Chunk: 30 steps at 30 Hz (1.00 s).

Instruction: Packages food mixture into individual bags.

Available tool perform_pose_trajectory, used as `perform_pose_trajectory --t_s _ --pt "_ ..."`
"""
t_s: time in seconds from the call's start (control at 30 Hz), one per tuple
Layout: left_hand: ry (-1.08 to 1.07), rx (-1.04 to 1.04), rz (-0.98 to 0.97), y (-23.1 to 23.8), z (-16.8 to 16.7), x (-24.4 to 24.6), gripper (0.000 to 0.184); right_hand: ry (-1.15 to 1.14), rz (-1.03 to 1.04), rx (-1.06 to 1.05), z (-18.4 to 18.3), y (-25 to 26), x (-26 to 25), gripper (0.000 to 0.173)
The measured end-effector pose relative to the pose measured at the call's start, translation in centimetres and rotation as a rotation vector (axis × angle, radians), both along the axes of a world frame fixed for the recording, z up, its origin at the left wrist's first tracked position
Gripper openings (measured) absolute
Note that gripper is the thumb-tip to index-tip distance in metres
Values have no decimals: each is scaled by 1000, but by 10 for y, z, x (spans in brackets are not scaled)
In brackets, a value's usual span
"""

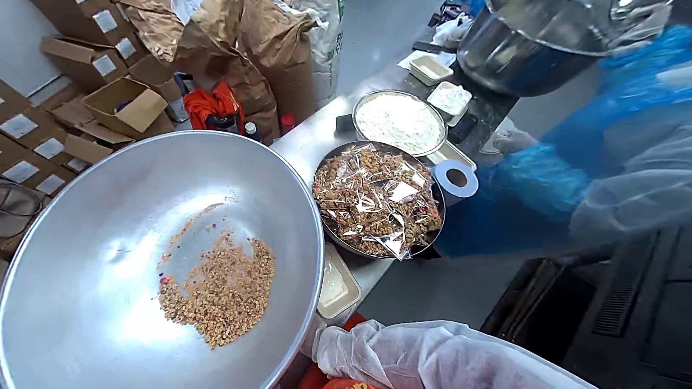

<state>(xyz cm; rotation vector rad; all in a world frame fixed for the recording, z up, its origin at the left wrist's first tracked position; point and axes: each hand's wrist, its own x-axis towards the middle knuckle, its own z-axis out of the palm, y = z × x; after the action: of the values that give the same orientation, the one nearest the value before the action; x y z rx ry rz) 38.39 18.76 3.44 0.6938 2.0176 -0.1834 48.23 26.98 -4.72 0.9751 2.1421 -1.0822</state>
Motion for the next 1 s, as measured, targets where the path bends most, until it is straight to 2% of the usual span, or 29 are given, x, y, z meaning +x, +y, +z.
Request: perform_pose_trajectory --t_s 0.03,0.1,0.17,0.23,0.27,0.3,0.33,0.37,0.43,0.47,0.5,0.6,0.7,0.77,0.87,1.0 --pt "39 -17 -66 6 3 5 55 -46 -20 -42 5 0 -2 43" --pt "105 40 -212 1 -8 6 56 -154 -74 -93 -13 -2 -11 45" --pt "217 287 -265 -24 -37 0 48 -60 -118 -77 -47 -5 -4 44" --pt "-26 11 -374 -8 -17 -22 46 30 -176 -136 -45 1 6 41" --pt "-57 -19 -328 -6 -22 -24 45 65 -231 -178 -40 2 11 39" --pt "-3 98 -223 -17 -45 -21 44 81 -313 -215 -38 1 17 36" --pt "122 351 -136 -38 -88 -16 40 80 -399 -254 -41 -2 22 35" --pt "259 695 -115 -61 -143 -17 38 98 -489 -306 -44 -4 28 34" --pt "474 1306 -233 -76 -218 -30 41 221 -662 -454 -46 -10 43 28" --pt "305 1140 -268 -73 -184 -27 40 280 -723 -506 -43 -12 52 28" --pt "237 1147 -276 -66 -164 -22 40 322 -755 -522 -38 -14 61 27" --pt "216 1369 -371 -43 -146 -2 48 377 -707 -410 -11 -14 85 30" --pt "78 1421 -515 -22 -126 21 53 362 -553 -174 8 -11 108 31" --pt "31 1441 -580 -14 -116 32 48 312 -459 -66 24 -11 121 31" --pt "99 1481 -624 -1 -90 43 29 95 -340 55 66 -5 126 39" --pt "184 1440 -724 13 -61 51 17 187 -448 258 99 -9 131 33"
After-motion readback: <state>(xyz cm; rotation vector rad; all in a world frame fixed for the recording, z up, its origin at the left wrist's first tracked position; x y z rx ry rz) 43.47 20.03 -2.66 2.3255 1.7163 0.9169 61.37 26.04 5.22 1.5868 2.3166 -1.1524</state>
